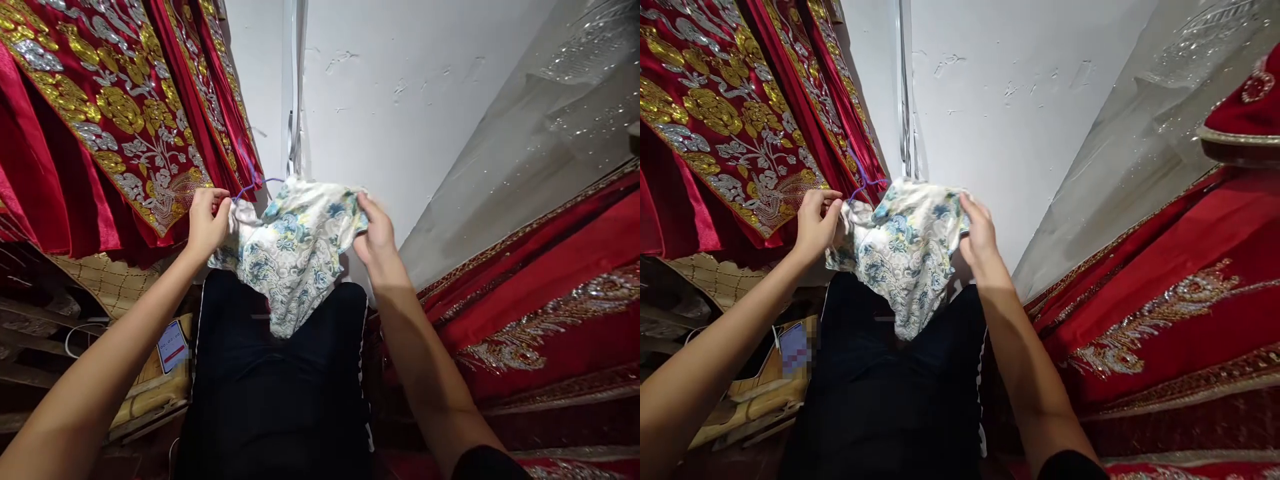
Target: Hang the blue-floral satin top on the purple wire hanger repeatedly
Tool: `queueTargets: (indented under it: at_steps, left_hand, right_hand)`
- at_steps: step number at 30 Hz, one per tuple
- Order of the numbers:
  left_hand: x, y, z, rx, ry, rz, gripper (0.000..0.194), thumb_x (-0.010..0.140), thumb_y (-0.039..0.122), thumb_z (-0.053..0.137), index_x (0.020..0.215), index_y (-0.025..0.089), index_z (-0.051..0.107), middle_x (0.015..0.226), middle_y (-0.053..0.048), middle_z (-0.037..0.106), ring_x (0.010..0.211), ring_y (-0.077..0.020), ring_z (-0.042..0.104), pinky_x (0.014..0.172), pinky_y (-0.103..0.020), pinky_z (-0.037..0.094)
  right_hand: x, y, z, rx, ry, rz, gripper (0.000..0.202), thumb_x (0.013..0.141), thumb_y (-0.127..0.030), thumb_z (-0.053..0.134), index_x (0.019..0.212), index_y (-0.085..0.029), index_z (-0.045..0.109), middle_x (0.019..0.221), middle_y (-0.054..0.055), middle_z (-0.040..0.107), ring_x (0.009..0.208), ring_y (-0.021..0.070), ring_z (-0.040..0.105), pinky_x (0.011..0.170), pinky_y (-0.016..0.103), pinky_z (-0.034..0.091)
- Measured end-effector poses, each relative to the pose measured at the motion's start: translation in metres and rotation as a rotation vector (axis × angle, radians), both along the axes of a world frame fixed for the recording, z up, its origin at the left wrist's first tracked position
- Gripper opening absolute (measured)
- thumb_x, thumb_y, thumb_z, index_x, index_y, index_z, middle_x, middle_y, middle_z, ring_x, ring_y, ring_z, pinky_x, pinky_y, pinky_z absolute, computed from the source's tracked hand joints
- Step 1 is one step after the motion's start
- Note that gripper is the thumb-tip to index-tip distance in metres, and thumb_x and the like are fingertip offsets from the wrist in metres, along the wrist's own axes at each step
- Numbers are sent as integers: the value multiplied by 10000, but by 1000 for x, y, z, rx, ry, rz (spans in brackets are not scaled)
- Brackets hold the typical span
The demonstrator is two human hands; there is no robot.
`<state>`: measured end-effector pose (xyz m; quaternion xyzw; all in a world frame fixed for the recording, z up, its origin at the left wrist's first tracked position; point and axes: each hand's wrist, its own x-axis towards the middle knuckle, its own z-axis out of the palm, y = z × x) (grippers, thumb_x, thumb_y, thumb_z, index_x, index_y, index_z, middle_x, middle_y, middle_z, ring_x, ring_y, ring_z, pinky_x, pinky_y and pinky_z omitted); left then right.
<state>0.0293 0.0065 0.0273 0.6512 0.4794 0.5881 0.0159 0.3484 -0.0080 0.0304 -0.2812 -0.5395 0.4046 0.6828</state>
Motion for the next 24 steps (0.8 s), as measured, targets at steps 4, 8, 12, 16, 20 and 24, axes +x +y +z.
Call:
queueTargets:
  at_steps: [4,8,12,16,20,24]
  left_hand:
    - [23,-26,14,-460,-511,-390,332,923,463,565,964,141,632,974,-129,675,887,-217,656,814,-360,555]
    - [18,-57,15,-849,-783,-569,190,825,294,700,878,120,643,930,-124,689,809,-182,673,691,-282,575]
    - [-4,-91,16,-881,-481,-584,218,783,305,771,906,134,714,848,-60,680,661,-114,609,553,-190,495]
    - [-27,-114,30,-831,15,-573,291,809,388,758,1025,193,750,599,11,572,508,-95,474,425,-178,341]
    - [-38,-112,40,-665,157,-530,284,822,444,726,971,209,783,670,-24,653,493,-100,474,424,-210,354]
    - [-31,-91,41,-445,206,-414,260,816,427,738,933,202,794,699,-33,687,550,-127,552,487,-239,439]
  right_hand:
    - [-48,-52,-18,26,-362,219,429,928,-573,582,1125,-222,730,1148,69,736,1184,279,648,999,435,538]
    - [-72,-101,-43,403,-785,516,352,984,-398,566,1206,-173,721,1333,121,660,1287,248,580,1124,408,441]
    - [-67,-96,-42,552,-821,577,472,913,-397,688,1343,-208,644,1292,105,690,1262,222,592,1125,402,442]
    - [-32,-52,-42,333,-798,31,498,918,-403,665,1400,-306,581,1478,86,542,1421,271,423,1203,534,303]
    - [-5,-23,-52,95,-729,136,393,932,-469,614,1264,-262,628,1334,90,616,1272,258,554,1104,460,419]
    - [-1,-31,-51,-41,-625,297,326,947,-495,585,1101,-214,643,873,15,651,777,153,613,743,284,497]
